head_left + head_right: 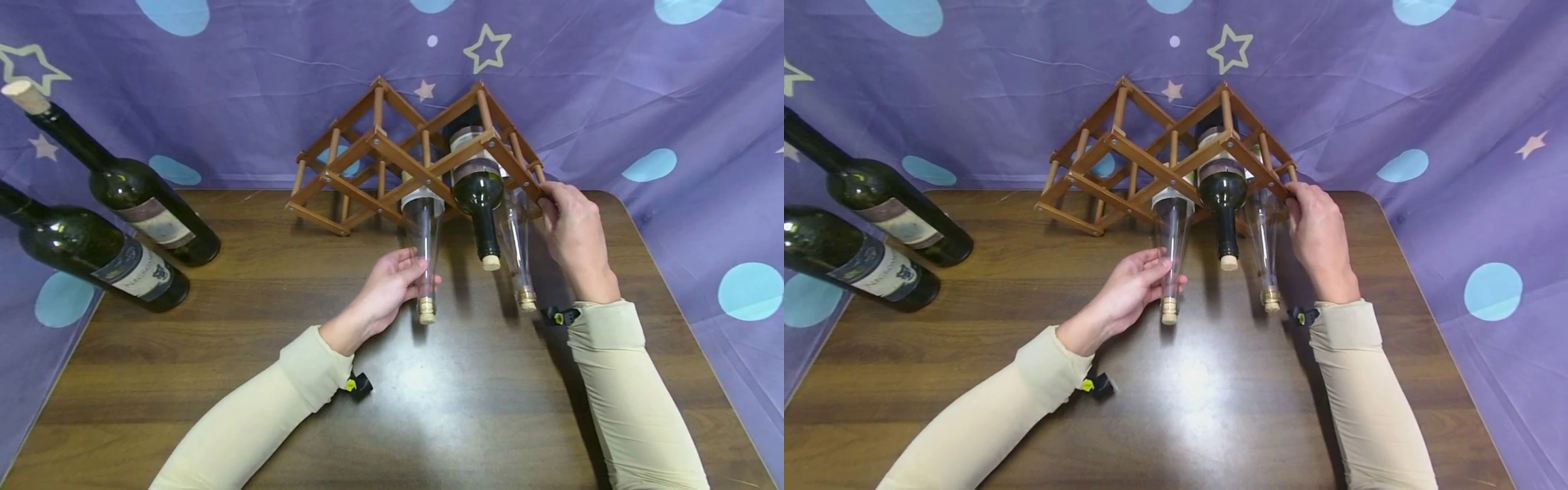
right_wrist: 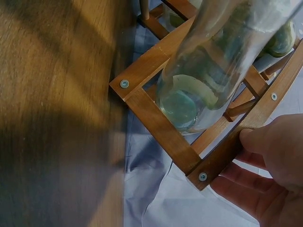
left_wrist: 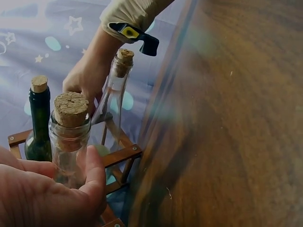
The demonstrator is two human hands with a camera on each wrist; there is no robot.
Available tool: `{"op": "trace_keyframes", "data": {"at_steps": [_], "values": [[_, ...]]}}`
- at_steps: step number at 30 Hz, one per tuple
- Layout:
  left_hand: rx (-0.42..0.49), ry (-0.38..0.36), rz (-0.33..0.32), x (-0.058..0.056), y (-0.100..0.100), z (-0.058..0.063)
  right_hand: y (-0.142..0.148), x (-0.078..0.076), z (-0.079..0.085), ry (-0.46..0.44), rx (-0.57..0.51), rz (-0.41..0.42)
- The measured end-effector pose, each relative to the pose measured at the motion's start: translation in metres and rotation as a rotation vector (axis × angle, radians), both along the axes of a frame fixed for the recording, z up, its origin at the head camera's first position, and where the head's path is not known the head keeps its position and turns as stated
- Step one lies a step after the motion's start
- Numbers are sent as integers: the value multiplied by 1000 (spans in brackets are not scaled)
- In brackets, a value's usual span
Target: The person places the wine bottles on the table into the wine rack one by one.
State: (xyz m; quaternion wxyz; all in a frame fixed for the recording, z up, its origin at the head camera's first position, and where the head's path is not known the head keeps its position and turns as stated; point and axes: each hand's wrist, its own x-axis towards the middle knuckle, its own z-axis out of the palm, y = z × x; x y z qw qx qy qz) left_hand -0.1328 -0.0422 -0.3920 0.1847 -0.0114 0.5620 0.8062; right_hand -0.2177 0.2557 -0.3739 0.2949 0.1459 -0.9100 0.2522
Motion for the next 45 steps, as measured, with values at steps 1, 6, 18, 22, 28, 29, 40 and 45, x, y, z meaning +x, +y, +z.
{"op": "trace_keyframes", "data": {"at_steps": [1, 6, 18, 22, 28, 29, 40, 45], "values": [[7, -3, 3, -1, 0, 0, 0, 0, 0, 1, 1, 0], [11, -8, 23, -6, 0, -1, -1, -1, 1, -4, 7, 1], [-4, 6, 38, -15, -3, -5, -1, -3, 1, 1, 25, 10], [-1, 6, 38, -17, -2, -5, 0, -3, 1, -4, 29, 8], [5, 2, 32, -19, -2, -4, 1, -3, 2, 0, 30, 5], [6, 1, 30, -20, -1, -4, 1, -3, 2, 2, 30, 6], [-3, -18, 12, -21, -1, -6, 3, -1, -2, 8, 25, 5], [-6, -22, 2, -19, -3, -8, 2, 0, -3, -14, 29, -4]]}}
